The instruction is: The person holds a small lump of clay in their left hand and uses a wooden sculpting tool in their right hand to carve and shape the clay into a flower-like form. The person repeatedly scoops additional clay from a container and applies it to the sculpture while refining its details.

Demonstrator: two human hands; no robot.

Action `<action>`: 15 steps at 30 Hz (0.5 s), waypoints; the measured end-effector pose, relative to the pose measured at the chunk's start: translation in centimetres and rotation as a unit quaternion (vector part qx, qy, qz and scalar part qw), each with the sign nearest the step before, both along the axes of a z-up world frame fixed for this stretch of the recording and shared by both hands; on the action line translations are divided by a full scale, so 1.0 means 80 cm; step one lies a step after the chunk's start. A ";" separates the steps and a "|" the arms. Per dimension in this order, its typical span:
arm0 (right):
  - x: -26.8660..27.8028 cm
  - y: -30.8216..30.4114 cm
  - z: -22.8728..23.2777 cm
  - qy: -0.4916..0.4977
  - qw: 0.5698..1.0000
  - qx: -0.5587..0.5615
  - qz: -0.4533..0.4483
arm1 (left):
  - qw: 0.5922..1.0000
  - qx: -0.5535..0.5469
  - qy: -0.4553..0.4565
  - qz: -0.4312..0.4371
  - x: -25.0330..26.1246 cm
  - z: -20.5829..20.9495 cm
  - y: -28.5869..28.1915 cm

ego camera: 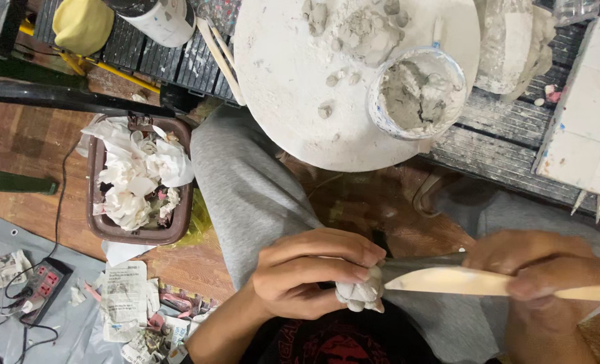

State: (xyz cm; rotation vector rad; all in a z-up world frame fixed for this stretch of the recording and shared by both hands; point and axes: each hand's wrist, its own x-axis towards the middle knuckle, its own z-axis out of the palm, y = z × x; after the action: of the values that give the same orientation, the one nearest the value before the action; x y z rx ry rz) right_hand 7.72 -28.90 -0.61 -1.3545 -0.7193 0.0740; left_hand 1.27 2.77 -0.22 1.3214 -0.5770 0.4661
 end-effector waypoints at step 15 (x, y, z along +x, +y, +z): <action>0.006 -0.027 -0.022 0.047 0.998 0.024 -0.026 | 0.996 0.088 0.002 0.014 0.009 0.012 0.015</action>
State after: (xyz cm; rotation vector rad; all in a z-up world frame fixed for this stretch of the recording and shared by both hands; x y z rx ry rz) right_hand 8.17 -31.04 -2.35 -1.3136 -0.6021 0.0781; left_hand 1.96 3.93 0.75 1.5002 -0.6082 0.4437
